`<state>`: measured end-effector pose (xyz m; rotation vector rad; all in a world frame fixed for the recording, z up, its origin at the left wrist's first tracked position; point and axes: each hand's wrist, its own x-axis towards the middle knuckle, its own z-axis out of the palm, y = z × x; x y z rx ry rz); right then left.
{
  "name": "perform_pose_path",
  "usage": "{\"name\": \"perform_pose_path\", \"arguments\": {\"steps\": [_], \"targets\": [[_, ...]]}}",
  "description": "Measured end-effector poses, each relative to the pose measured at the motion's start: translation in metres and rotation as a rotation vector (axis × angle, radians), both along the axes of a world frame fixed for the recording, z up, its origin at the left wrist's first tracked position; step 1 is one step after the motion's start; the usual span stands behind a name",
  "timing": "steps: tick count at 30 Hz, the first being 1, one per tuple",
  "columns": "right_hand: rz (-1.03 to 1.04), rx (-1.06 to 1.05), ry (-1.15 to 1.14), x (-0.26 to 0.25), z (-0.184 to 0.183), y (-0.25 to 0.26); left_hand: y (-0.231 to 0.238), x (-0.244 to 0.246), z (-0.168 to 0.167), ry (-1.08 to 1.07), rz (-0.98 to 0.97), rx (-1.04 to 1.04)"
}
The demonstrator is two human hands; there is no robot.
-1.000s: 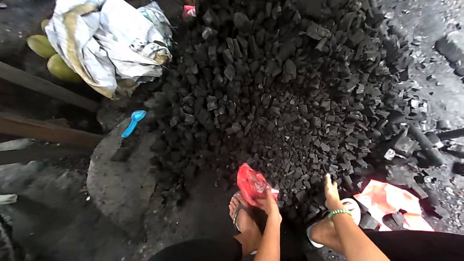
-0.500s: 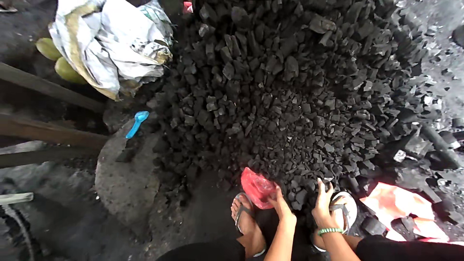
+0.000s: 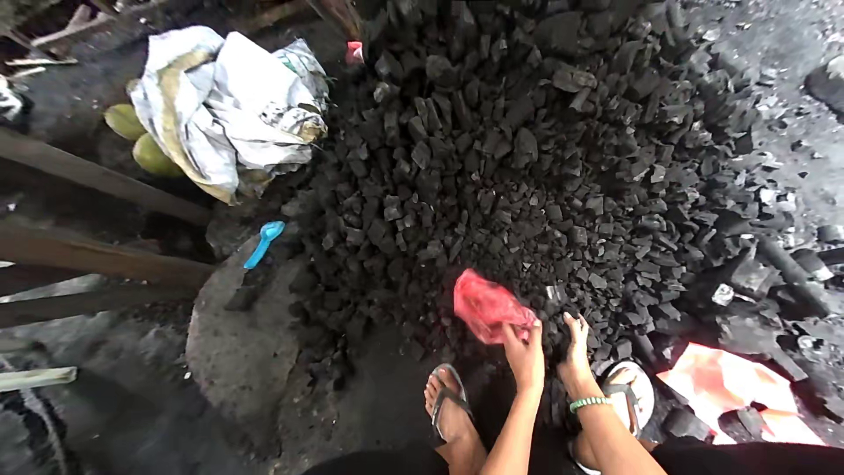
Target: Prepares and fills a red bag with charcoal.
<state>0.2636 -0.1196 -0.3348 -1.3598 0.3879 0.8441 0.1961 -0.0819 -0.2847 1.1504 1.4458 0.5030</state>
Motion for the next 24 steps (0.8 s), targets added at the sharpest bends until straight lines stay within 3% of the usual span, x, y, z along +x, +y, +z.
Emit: {"name": "perform_pose_path", "arguments": {"steps": [4, 7, 10, 14, 17, 21, 24], "targets": [[-0.163, 0.185, 0.22, 0.001, 0.016, 0.003, 0.001, 0.018, 0.035, 0.167, -0.364, 0.1], [-0.312, 0.322, 0.302, 0.001, 0.008, -0.006, 0.017, 0.025, 0.061, 0.038, -0.543, -0.076], [-0.363, 0.277, 0.253, 0.002, 0.005, -0.014, 0.049, 0.011, 0.086, -0.199, -0.409, -0.253], [-0.387, 0.326, 0.26, 0.016, 0.013, -0.003, 0.103, -0.013, 0.084, -0.142, -0.138, -0.092], [-0.361, 0.33, 0.371, 0.022, 0.026, 0.001, 0.132, -0.021, 0.081, -0.075, -0.043, 0.059], [-0.293, 0.426, 0.382, 0.033, 0.052, 0.016, 0.141, -0.012, 0.109, 0.255, -0.211, 0.311], [-0.279, 0.547, 0.377, 0.039, 0.078, 0.026, 0.135, -0.01, 0.125, 0.322, -0.428, 0.367]]}}
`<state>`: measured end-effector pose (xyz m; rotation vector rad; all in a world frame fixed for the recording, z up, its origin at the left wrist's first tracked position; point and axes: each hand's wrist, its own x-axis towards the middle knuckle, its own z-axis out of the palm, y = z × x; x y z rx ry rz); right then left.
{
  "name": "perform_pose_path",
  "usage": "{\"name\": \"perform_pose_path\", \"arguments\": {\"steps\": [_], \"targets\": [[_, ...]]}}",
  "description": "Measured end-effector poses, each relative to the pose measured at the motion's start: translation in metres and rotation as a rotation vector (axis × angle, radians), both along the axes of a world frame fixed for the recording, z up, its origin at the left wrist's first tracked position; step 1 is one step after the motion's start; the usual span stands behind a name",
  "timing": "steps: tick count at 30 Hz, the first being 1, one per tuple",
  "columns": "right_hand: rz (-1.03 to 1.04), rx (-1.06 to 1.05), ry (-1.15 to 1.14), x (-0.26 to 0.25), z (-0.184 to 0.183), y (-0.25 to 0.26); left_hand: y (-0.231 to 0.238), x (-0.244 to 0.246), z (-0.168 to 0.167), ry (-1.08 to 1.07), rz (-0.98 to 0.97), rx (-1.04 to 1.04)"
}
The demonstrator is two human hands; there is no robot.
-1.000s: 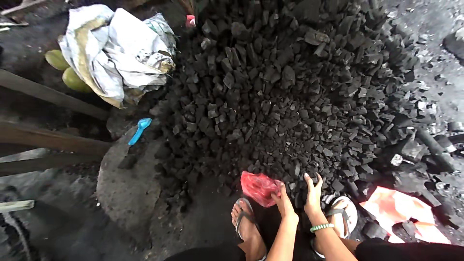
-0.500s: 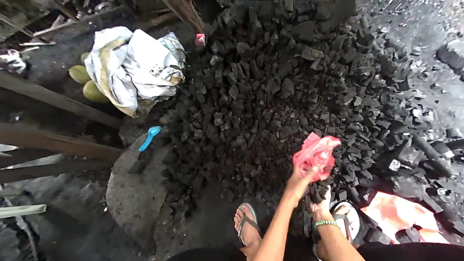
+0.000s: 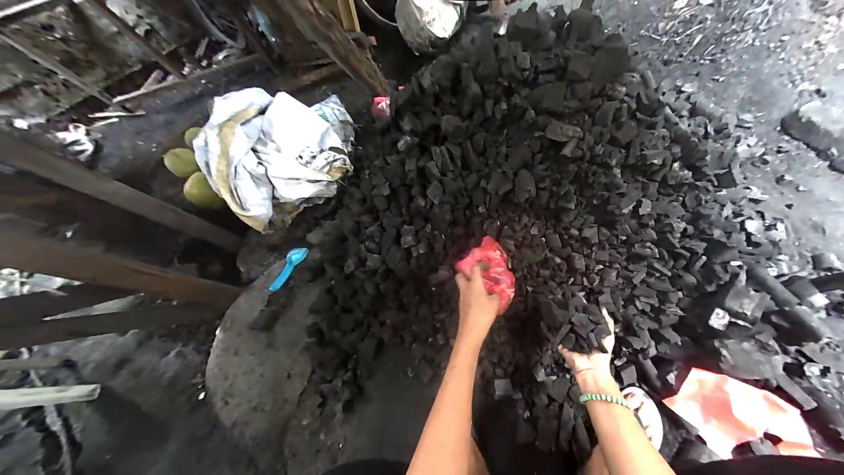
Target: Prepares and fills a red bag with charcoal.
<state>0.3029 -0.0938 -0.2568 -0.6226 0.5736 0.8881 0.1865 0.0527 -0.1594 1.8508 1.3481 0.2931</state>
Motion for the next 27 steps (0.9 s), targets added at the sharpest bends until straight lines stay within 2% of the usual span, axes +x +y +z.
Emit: {"name": "perform_pose_path", "arguments": {"steps": [2, 5, 8, 11, 14, 17, 19, 21, 24, 26, 27], "targets": [[0.009, 0.15, -0.061, 0.005, 0.024, 0.011, 0.005, 0.003, 0.011, 0.001, -0.138, -0.071], [0.06, 0.343, -0.117, 0.016, 0.044, 0.027, 0.014, -0.002, 0.021, -0.119, -0.333, -0.294], [0.175, 0.306, -0.101, 0.021, 0.066, 0.045, 0.022, -0.01, 0.028, -0.209, -0.449, -0.469], [0.392, 0.165, -0.19, 0.02, 0.064, 0.07, 0.03, -0.005, 0.014, -0.231, -0.471, -0.51], [0.748, -0.303, -0.49, 0.02, 0.051, 0.097, 0.039, 0.004, -0.006, -0.213, -0.418, -0.505], [1.146, -0.478, -1.116, 0.042, 0.036, 0.113, 0.055, 0.0, -0.012, -0.145, -0.315, -0.438], [1.273, -0.509, -1.374, 0.056, 0.051, 0.119, 0.069, -0.003, -0.011, -0.116, -0.269, -0.412], [1.301, -0.452, -1.399, 0.07, 0.076, 0.117, 0.078, -0.001, -0.009, -0.155, -0.225, -0.381], [1.154, -0.348, -1.234, 0.098, 0.095, 0.104, 0.087, 0.003, -0.014, -0.251, -0.234, -0.327], [0.94, -0.387, -1.051, 0.113, 0.086, 0.084, 0.088, 0.005, -0.025, -0.228, -0.278, -0.31], [0.821, -0.475, -1.031, 0.119, 0.072, 0.072, 0.087, 0.006, -0.033, -0.211, -0.273, -0.29]]}}
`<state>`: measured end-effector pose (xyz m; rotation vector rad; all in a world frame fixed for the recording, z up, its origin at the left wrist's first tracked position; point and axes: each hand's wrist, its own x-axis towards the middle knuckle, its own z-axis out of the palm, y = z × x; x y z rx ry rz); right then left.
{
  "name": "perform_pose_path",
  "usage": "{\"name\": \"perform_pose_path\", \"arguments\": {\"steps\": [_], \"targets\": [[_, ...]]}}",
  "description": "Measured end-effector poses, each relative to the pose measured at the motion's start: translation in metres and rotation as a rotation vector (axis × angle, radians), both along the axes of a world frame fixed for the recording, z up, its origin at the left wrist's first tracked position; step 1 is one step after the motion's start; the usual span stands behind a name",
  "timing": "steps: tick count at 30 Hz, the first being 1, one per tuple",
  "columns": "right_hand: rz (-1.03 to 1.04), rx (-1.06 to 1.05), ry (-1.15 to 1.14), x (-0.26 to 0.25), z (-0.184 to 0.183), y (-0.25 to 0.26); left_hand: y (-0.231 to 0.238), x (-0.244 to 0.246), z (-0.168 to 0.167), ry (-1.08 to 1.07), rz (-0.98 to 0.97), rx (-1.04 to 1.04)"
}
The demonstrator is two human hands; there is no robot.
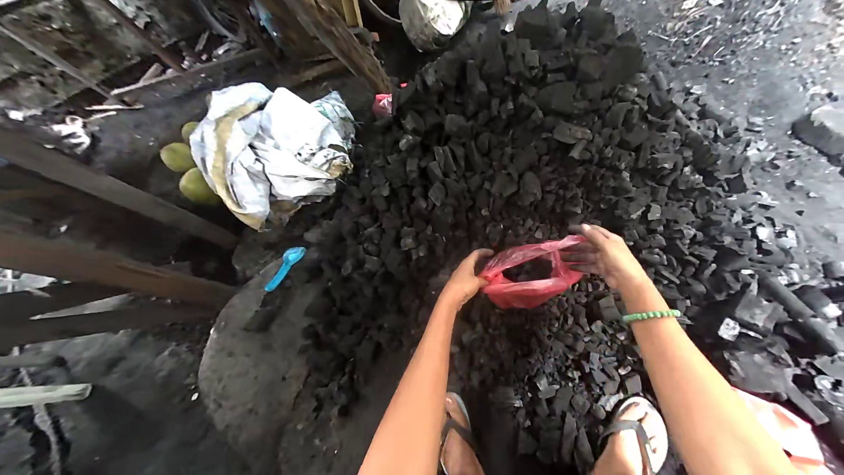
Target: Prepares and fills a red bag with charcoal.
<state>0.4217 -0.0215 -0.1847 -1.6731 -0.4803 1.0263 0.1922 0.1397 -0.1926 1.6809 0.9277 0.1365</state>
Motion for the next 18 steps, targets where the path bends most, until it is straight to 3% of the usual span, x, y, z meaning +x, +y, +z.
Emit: {"name": "perform_pose_path", "arguments": {"steps": [2, 4, 7, 10, 12, 15, 18], "targets": [[-0.205, -0.134, -0.222, 0.011, -0.045, -0.024, -0.004, 0.002, -0.013, -0.008, 0.058, 0.002], [-0.274, -0.359, -0.424, 0.009, -0.091, -0.047, -0.012, 0.004, -0.018, -0.051, 0.141, -0.054], [-0.123, -0.535, -0.545, -0.037, -0.119, -0.069, -0.028, -0.004, -0.024, -0.172, 0.327, -0.18], [-0.07, -0.596, -0.653, -0.07, -0.13, -0.072, -0.057, -0.025, -0.046, -0.205, 0.763, -0.133], [-0.06, -0.622, -0.651, -0.079, -0.132, -0.08, -0.08, -0.042, -0.079, -0.107, 1.041, -0.057], [-0.034, -0.608, -0.531, -0.078, -0.136, -0.097, -0.125, -0.056, -0.114, 0.126, 1.321, -0.178], [-0.144, -0.516, -0.392, -0.067, -0.137, -0.101, -0.184, -0.053, -0.116, 0.307, 1.351, -0.396]]}}
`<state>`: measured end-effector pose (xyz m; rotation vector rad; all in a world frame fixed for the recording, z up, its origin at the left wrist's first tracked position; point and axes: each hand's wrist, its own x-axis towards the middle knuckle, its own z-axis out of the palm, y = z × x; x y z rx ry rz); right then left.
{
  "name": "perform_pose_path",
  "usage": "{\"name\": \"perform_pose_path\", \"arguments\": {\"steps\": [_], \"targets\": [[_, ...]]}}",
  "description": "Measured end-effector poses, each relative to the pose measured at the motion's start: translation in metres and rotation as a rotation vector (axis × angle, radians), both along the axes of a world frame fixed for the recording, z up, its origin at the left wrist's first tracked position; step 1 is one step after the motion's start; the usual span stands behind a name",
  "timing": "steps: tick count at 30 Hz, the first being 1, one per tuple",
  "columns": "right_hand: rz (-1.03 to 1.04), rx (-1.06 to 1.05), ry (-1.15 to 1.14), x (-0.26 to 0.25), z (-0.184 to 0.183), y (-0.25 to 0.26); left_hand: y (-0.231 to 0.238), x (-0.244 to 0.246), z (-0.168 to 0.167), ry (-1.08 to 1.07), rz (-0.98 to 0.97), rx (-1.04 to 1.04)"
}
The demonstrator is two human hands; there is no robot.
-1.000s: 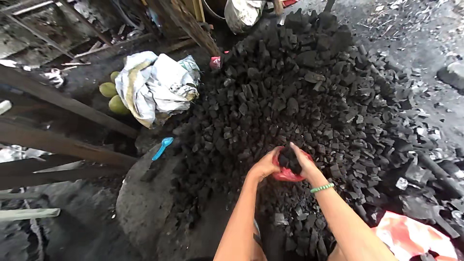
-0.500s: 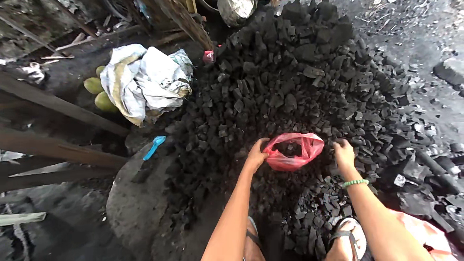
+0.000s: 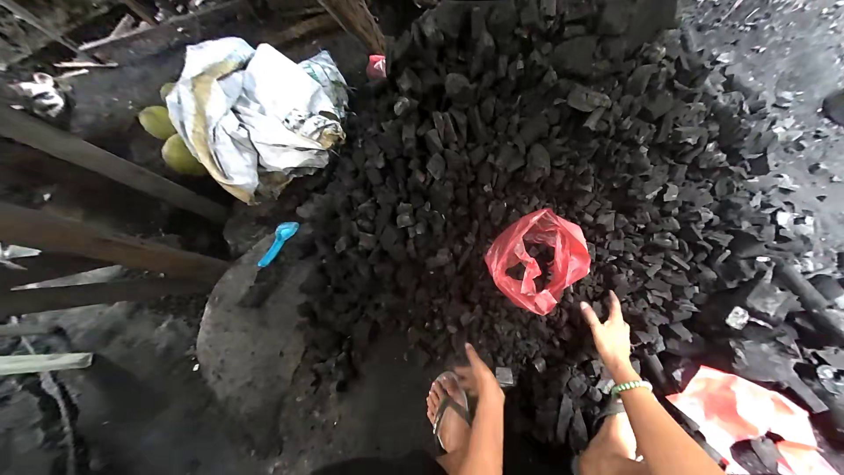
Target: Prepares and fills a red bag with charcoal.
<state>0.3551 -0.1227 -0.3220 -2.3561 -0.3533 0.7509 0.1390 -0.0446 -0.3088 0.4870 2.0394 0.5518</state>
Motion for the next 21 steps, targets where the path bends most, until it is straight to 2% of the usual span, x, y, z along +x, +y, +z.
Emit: {"name": "perform_pose_path", "arguments": {"steps": [2, 4, 6, 11, 17, 21], "targets": [[-0.006, 0.047, 0.02, 0.001, -0.005, -0.002, -0.028, 0.005, -0.004, -0.033, -0.043, -0.115], [0.054, 0.087, 0.031, 0.001, -0.012, -0.009, -0.039, 0.009, -0.011, -0.163, -0.098, -0.184], [0.079, 0.097, 0.099, -0.004, -0.014, -0.016, -0.039, 0.018, -0.018, -0.289, -0.125, -0.206], [0.019, 0.139, 0.312, -0.034, -0.018, -0.025, -0.053, 0.042, -0.017, -0.364, -0.191, -0.19], [-0.003, 0.228, 0.467, -0.04, -0.017, -0.024, -0.048, 0.04, -0.013, -0.504, -0.107, -0.249], [-0.159, 0.247, 0.604, -0.044, -0.006, -0.022, -0.044, 0.05, 0.007, -0.608, -0.096, -0.356]]}}
